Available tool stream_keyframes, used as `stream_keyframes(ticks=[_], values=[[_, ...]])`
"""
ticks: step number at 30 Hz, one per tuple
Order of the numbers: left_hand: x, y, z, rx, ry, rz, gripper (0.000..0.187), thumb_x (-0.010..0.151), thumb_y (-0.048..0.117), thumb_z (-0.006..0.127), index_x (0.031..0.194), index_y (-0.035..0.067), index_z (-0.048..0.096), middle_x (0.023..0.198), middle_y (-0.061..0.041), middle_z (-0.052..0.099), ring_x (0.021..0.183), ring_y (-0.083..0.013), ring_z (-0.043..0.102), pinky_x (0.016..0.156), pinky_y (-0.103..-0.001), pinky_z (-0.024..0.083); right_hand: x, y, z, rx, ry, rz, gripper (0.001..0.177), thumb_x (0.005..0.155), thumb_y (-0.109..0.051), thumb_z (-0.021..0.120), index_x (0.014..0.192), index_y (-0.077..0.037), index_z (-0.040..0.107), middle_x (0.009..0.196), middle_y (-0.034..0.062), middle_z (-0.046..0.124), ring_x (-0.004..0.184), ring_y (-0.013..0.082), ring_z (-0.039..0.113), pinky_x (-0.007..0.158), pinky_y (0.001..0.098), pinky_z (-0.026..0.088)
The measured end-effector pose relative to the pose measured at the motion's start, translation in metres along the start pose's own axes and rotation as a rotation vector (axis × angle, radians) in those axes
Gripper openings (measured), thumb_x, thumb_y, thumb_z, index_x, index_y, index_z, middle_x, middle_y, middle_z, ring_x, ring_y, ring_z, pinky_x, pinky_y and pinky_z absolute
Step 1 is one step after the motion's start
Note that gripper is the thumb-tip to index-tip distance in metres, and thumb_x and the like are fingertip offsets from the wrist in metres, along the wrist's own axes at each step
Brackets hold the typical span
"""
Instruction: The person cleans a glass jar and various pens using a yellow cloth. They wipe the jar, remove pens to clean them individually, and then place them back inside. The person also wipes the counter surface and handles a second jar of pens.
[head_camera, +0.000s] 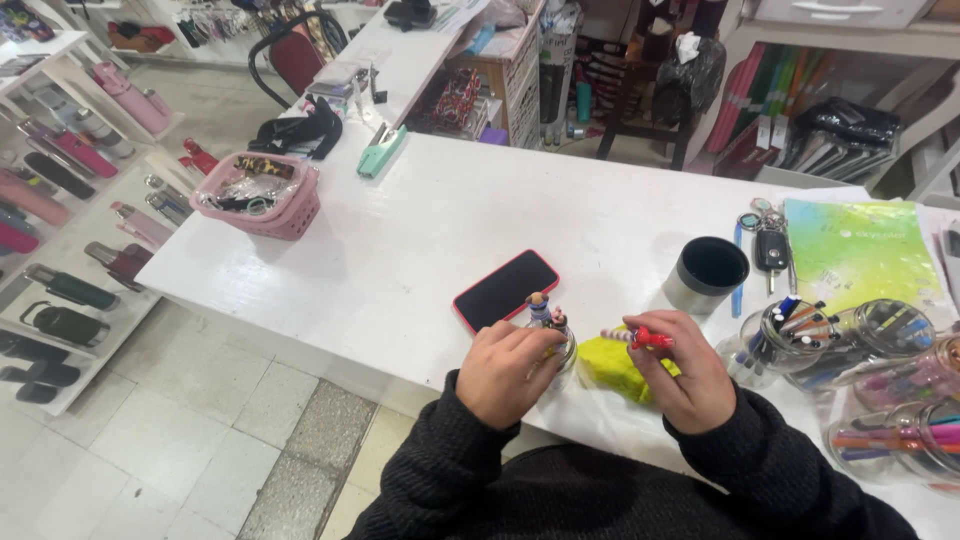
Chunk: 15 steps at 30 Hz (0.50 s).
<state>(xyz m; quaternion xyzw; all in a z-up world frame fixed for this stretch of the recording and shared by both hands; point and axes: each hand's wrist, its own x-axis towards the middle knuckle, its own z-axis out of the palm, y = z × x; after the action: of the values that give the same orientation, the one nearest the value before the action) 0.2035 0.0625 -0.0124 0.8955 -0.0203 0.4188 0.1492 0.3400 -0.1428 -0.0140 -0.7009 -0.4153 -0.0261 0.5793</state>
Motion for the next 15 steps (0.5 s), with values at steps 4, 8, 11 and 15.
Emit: stream_keyframes(ticks=[4, 8, 11, 15], values=[[-0.002, 0.004, -0.011, 0.022, 0.027, -0.014, 0.023, 0.089, 0.031, 0.074, 0.111, 0.022, 0.072, 0.096, 0.002, 0.072, 0.083, -0.0214, 0.067, 0.07, -0.031, 0.05, -0.002, 0.005, 0.004, 0.068, 0.001, -0.074, 0.045, 0.09, -0.003, 0.069, 0.134, 0.002, 0.063, 0.105, 0.0168, 0.073, 0.082, 0.0272, 0.075, 0.074, 0.0372, 0.062], [-0.011, 0.001, 0.005, 0.229, 0.068, 0.057, 0.026, 0.093, 0.038, 0.069, 0.112, 0.022, 0.07, 0.091, 0.002, 0.07, 0.079, -0.0187, 0.064, 0.07, -0.03, 0.05, -0.003, 0.008, 0.009, 0.125, 0.028, -0.192, 0.07, 0.088, 0.003, 0.067, 0.151, 0.005, 0.035, 0.106, 0.0226, 0.073, 0.086, 0.0321, 0.076, 0.08, 0.0445, 0.061], [-0.009, 0.005, 0.014, 0.358, 0.094, 0.108, 0.022, 0.097, 0.039, 0.063, 0.108, 0.021, 0.069, 0.088, 0.002, 0.067, 0.075, -0.0185, 0.062, 0.069, -0.03, 0.049, 0.004, 0.0, 0.012, 0.16, 0.034, -0.246, 0.076, 0.088, 0.006, 0.066, 0.153, 0.003, 0.027, 0.11, 0.0257, 0.072, 0.087, 0.0342, 0.076, 0.081, 0.0453, 0.061], [-0.01, 0.006, 0.018, 0.4, 0.026, 0.103, 0.019, 0.098, 0.038, 0.06, 0.11, 0.026, 0.067, 0.088, 0.006, 0.065, 0.072, -0.0168, 0.062, 0.063, -0.029, 0.05, 0.012, -0.006, 0.008, 0.116, 0.026, -0.293, 0.079, 0.084, 0.005, 0.07, 0.152, 0.001, 0.029, 0.113, 0.0288, 0.069, 0.089, 0.041, 0.075, 0.079, 0.0489, 0.062]])
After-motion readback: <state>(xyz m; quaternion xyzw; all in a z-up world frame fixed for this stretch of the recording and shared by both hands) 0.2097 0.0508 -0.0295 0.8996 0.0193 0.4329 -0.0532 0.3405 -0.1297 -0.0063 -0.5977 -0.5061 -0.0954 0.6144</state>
